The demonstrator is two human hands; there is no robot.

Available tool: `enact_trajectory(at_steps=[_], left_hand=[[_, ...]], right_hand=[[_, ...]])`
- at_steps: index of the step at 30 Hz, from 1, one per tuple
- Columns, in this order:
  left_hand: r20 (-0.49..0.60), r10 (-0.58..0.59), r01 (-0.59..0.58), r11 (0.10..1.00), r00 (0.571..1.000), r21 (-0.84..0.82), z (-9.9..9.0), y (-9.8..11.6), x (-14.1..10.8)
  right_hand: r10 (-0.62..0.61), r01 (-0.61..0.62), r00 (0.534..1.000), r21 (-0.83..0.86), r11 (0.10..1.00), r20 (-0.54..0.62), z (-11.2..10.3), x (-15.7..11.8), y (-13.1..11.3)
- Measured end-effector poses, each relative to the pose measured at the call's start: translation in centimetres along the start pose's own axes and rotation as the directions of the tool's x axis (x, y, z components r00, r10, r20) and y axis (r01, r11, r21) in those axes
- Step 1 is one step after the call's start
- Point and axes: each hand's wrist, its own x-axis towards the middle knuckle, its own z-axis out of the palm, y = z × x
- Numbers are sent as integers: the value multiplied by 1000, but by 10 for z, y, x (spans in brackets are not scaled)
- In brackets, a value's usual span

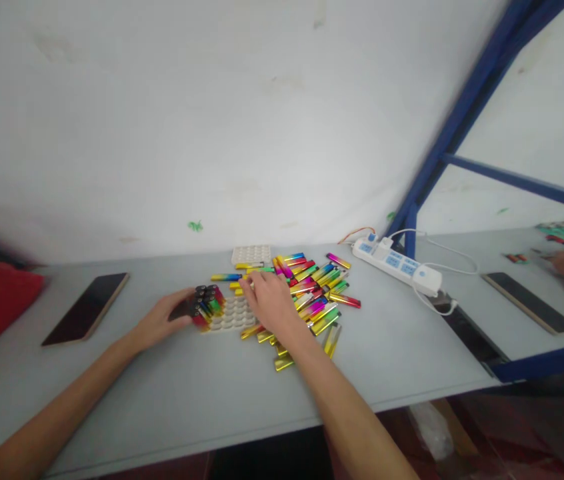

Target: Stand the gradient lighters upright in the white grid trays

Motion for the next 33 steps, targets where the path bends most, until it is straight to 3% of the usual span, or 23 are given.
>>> enact_trajectory(at_steps=[5, 10, 15, 23, 29, 33], left_hand=[[-207, -97, -6, 893, 974, -450, 0, -17, 4], [-320, -204, -69, 739, 925, -670, -2, -3, 38], [-296, -186, -95, 678, 937, -729, 2, 19, 64], [-89, -192, 58, 648, 977, -759, 21, 20, 47], [-116, -168, 41, 717, 979, -696, 17, 16, 37], [-141, -74, -31, 782, 987, -623, 7, 13, 32]], right_hand=[[236, -252, 966, -160, 955, -109, -14, 6, 30], [415, -421, 906, -252, 871, -80, -26, 6, 52], [471, -443, 881, -293, 847, 29, -23, 10, 54], [541, -499, 840, -334, 799, 40, -14, 24, 62], [498, -478, 867, -273, 835, 5, -7, 22, 72], [418, -428, 903, -132, 894, -97, -3, 19, 80]])
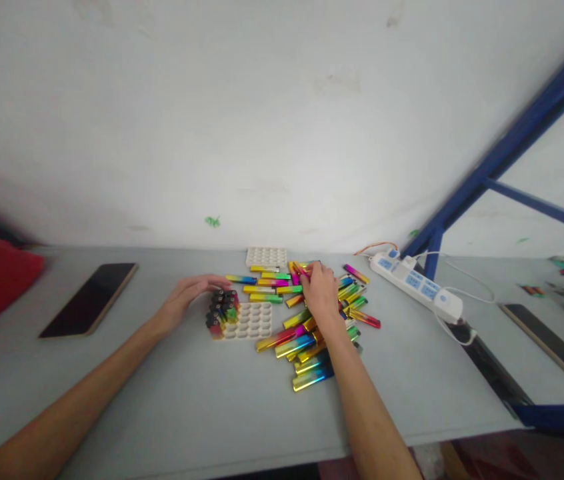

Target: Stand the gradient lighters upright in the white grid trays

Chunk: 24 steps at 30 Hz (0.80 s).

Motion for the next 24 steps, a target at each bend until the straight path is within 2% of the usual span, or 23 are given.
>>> enact_trajectory(at_steps=[4, 7, 10, 13, 15, 16, 19, 24], left_hand=[[131, 53, -72, 987, 990, 146, -11, 5, -6], [188, 59, -112, 952, 980, 285, -16, 9, -13], [220, 45, -132, 907, 974, 400, -15, 10, -21], [240, 38, -156, 855, 970, 495, -9, 8, -26], [240, 42, -171, 817, 970, 550, -5, 7, -27], [238, 46, -178, 802, 970, 570, -4, 7, -27], [229, 55, -186, 776, 972, 603, -1, 7, -27], [192, 77, -178, 786, 978, 592, 0, 7, -26]], right_hand=[[-105, 165, 967, 251, 954, -233, -3, 0, 7], [-46, 197, 951, 483, 853, -307, -8, -3, 4], [75, 103, 977, 746, 658, -201, -9, -8, -6], [193, -52, 981, 940, 336, -15, -6, -14, -22], [224, -119, 971, 984, 131, 88, -4, -18, -32], [218, -147, 967, 987, 61, 130, -3, -20, -37], [151, -214, 965, 977, -26, 215, -2, -28, -49], [-46, -299, 953, 954, 5, 299, -4, -39, -63]])
